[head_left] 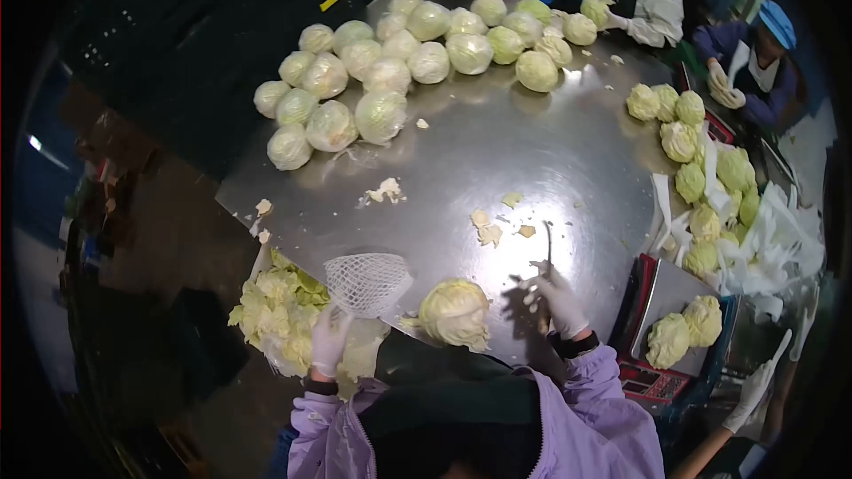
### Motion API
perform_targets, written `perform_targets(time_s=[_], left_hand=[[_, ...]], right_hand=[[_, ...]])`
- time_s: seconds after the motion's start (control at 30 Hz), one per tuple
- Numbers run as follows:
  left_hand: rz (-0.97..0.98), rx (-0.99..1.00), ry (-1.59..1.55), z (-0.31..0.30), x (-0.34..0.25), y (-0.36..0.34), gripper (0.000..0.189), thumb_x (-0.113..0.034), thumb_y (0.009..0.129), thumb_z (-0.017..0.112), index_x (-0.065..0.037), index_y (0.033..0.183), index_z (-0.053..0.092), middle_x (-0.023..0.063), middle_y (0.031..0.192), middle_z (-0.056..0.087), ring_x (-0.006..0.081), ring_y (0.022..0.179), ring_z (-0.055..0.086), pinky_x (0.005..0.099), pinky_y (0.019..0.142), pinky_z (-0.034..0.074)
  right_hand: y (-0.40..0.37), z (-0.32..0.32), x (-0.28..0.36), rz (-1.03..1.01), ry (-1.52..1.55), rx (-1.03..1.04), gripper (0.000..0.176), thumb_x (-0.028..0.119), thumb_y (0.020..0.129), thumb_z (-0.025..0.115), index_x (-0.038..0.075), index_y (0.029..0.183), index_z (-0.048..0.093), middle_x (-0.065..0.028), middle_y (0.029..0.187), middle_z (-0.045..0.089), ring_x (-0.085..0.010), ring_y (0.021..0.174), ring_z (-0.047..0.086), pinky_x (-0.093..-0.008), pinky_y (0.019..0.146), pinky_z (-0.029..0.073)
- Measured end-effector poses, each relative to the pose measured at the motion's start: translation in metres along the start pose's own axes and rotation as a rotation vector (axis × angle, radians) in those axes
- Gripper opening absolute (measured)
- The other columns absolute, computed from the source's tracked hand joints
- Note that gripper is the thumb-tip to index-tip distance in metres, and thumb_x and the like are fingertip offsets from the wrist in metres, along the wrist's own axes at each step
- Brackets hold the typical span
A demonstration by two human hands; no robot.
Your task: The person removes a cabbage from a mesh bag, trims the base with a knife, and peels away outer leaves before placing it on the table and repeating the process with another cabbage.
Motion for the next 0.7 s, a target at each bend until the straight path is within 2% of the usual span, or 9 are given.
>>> perform_targets(time_s=[0.07, 0.13, 0.2, 0.23, 0.27, 0.33, 0.43, 0.57, 0.7], left_hand=[[0.094, 0.295, -0.106, 0.062, -0.062, 0.005, 0.072, -0.03, 0.074, 0.079, 0.005, 0.128, 0.046, 0.0222, 0.125, 0.055, 0.0294, 0.116, 0.054, 0.0382, 0.098, 0.042], [0.446, 0.401, 0.054, 0.111, -0.118, 0.008, 0.081, -0.034, 0.07, 0.081, 0.007, 0.129, 0.043, 0.0226, 0.133, 0.045, 0.0316, 0.124, 0.046, 0.0385, 0.102, 0.038], [0.389, 0.484, 0.108, 0.134, -0.143, 0.012, 0.086, -0.037, 0.068, 0.082, 0.007, 0.129, 0.041, 0.0234, 0.132, 0.044, 0.0335, 0.123, 0.045, 0.0394, 0.101, 0.038], [0.322, 0.548, 0.162, 0.143, -0.149, 0.013, 0.09, -0.039, 0.066, 0.082, 0.008, 0.13, 0.039, 0.0241, 0.131, 0.044, 0.0353, 0.123, 0.044, 0.0404, 0.101, 0.038], [0.336, 0.574, 0.168, 0.148, -0.155, 0.011, 0.09, -0.039, 0.066, 0.082, 0.008, 0.13, 0.039, 0.0241, 0.131, 0.044, 0.0353, 0.123, 0.044, 0.0404, 0.101, 0.038], [0.282, 0.528, 0.302, 0.153, -0.159, 0.011, 0.095, -0.044, 0.063, 0.082, 0.007, 0.13, 0.038, 0.0253, 0.126, 0.045, 0.0384, 0.117, 0.046, 0.0422, 0.098, 0.04], [0.417, 0.364, 0.354, 0.16, -0.171, 0.003, 0.087, -0.042, 0.064, 0.082, 0.003, 0.128, 0.043, 0.0227, 0.118, 0.049, 0.0375, 0.111, 0.049, 0.0428, 0.094, 0.042], [0.321, 0.392, 0.345, 0.17, -0.175, -0.002, 0.089, -0.048, 0.065, 0.08, 0.006, 0.125, 0.042, 0.0242, 0.116, 0.047, 0.0387, 0.11, 0.048, 0.0438, 0.092, 0.042], [0.401, 0.34, 0.406, 0.173, -0.168, 0.001, 0.083, -0.046, 0.065, 0.08, 0.004, 0.122, 0.045, 0.0216, 0.113, 0.049, 0.038, 0.106, 0.05, 0.0445, 0.087, 0.044]], right_hand=[[0.014, 0.007, -0.051, 0.008, -0.078, 0.1, 0.036, 0.016, 0.092, 0.053, 0.003, 0.125, 0.046, -0.0033, 0.086, 0.06, -0.008, 0.061, 0.056, -0.0205, 0.053, 0.047], [0.011, 0.017, -0.072, 0.002, -0.028, 0.094, 0.033, 0.016, 0.094, 0.052, 0.002, 0.123, 0.048, -0.0038, 0.085, 0.06, -0.0088, 0.061, 0.057, -0.022, 0.054, 0.048], [-0.005, 0.029, -0.071, 0.004, -0.021, 0.116, 0.03, 0.016, 0.095, 0.05, 0.003, 0.121, 0.05, -0.0045, 0.086, 0.061, -0.0073, 0.065, 0.058, -0.0221, 0.057, 0.048], [-0.015, 0.032, -0.068, -0.001, -0.295, 0.102, 0.031, 0.016, 0.094, 0.048, 0.005, 0.123, 0.049, -0.0097, 0.089, 0.063, -0.0149, 0.067, 0.063, -0.0288, 0.06, 0.051], [-0.017, 0.034, -0.071, -0.347, -0.633, 0.003, 0.035, 0.017, 0.092, 0.05, 0.008, 0.126, 0.047, -0.0161, 0.095, 0.063, -0.0282, 0.07, 0.065, -0.0405, 0.062, 0.052], [-0.035, 0.048, -0.064, -0.635, -0.954, -0.163, 0.034, 0.019, 0.089, 0.052, 0.008, 0.121, 0.047, -0.0199, 0.097, 0.061, -0.0393, 0.074, 0.064, -0.0491, 0.066, 0.051], [-0.035, 0.06, -0.067, -0.335, -1.077, -0.131, 0.029, 0.016, 0.087, 0.052, 0.005, 0.113, 0.051, -0.0198, 0.089, 0.061, -0.041, 0.074, 0.062, -0.048, 0.065, 0.051], [-0.022, 0.057, -0.066, -0.293, -1.148, -0.141, 0.019, 0.013, 0.084, 0.052, 0.004, 0.101, 0.051, -0.0203, 0.086, 0.061, -0.041, 0.074, 0.062, -0.0478, 0.065, 0.051], [-0.009, 0.058, -0.064, -0.319, -1.17, -0.078, 0.019, 0.011, 0.082, 0.054, 0.002, 0.098, 0.049, -0.021, 0.084, 0.061, -0.0394, 0.075, 0.064, -0.0475, 0.064, 0.051]])
Point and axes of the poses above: each hand's wrist, its own y-axis towards the middle knuckle, its own z-axis out of the palm, x = y × z, the point moved 5 cm from there along y, towards the middle knuckle
